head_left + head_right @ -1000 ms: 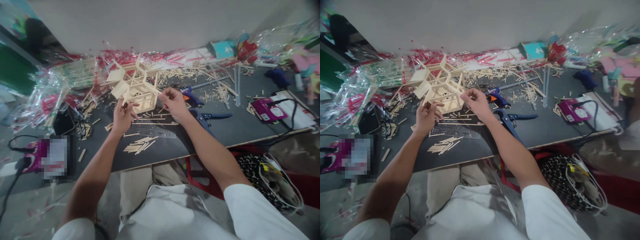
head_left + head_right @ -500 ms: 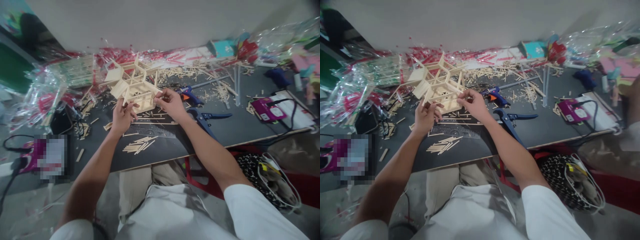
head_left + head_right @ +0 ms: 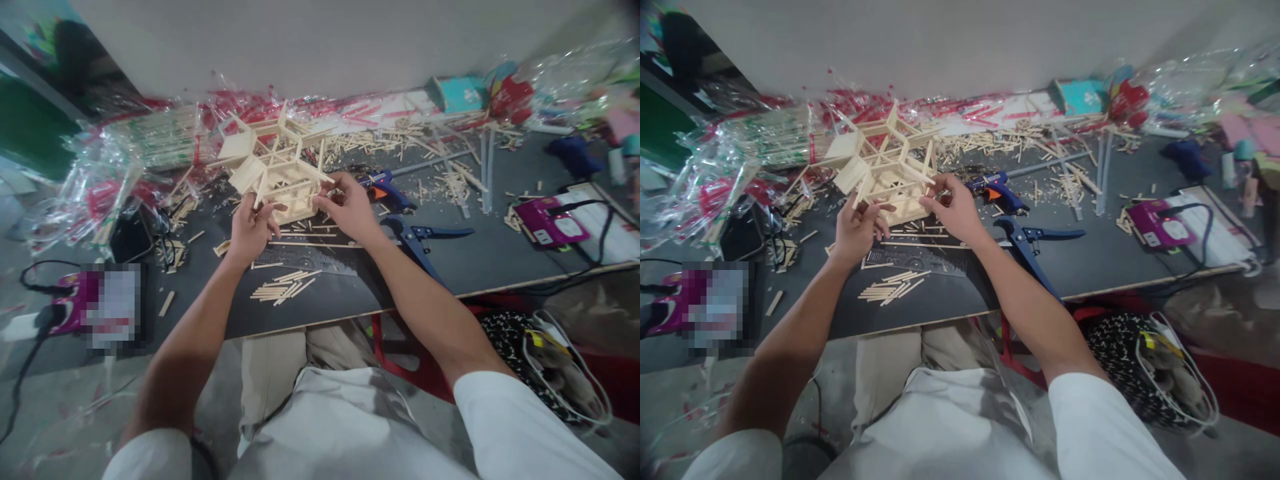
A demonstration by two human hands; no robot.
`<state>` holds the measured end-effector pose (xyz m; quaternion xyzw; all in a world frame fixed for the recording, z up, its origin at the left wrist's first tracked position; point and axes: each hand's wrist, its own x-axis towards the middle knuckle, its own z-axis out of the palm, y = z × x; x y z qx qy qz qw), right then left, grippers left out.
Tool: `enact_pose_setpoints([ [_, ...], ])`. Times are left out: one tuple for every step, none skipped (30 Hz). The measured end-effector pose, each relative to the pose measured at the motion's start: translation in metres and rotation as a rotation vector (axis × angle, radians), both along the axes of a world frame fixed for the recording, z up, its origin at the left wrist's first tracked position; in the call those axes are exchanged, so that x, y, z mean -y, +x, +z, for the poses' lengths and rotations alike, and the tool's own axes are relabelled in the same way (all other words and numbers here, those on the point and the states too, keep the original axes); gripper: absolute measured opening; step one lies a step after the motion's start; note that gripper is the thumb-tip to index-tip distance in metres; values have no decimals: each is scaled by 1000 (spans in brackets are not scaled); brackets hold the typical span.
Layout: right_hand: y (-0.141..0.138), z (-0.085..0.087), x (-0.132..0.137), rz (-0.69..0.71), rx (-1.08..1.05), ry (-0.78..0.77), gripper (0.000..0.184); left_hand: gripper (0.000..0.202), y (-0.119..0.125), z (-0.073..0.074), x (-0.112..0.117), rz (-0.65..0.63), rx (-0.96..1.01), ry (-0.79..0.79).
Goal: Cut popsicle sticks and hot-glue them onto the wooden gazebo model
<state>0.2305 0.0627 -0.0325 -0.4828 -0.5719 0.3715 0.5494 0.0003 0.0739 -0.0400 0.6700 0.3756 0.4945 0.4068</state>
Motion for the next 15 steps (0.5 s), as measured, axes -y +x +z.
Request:
enact_pose_setpoints([
  [1, -1, -1, -2, 25, 11, 45, 40, 0, 0, 0, -4, -3, 0],
  [1, -1, -2, 0, 52, 21, 45, 40, -1, 1, 0, -6, -7, -1],
  [2, -2, -3, 3, 74, 29, 45, 40, -2, 2, 0, -8, -11, -2],
  [2, -3, -4, 7, 87, 32, 44, 39, -2, 2, 0, -9, -15, -4],
  [2, -3, -5, 11, 90, 31, 43, 38, -3, 3, -1, -12, -19, -6],
  [1, -4, -6, 16, 82, 24, 42, 37, -3, 3, -1, -16, -23, -10],
  [0, -5, -7, 21, 63, 13, 41, 36, -3, 4, -2, -20, -25, -16],
  [-1, -5, -8, 25, 40, 2, 41, 35, -4, 4, -2, -20, -24, -21],
  [-2, -6, -8, 30, 14, -11, 40, 35, -3, 4, -3, -14, -20, -23],
  [-3, -6, -8, 35, -9, -22, 40, 35, -3, 3, -3, -7, -16, -24],
  [-5, -6, -8, 41, -30, -34, 40, 34, -3, 3, -3, 3, -11, -22],
  [-6, -7, -8, 47, -48, -47, 40, 34, -3, 2, -4, 13, -9, -17],
  [-7, -7, -8, 53, -64, -62, 41, 35, -2, 1, -4, 20, -9, -11],
  [-7, -7, -8, 57, -78, -77, 43, 35, -2, 1, -4, 27, -12, -2],
  [-8, -8, -8, 59, -88, -87, 44, 35, -3, 0, -4, 37, -21, 11],
])
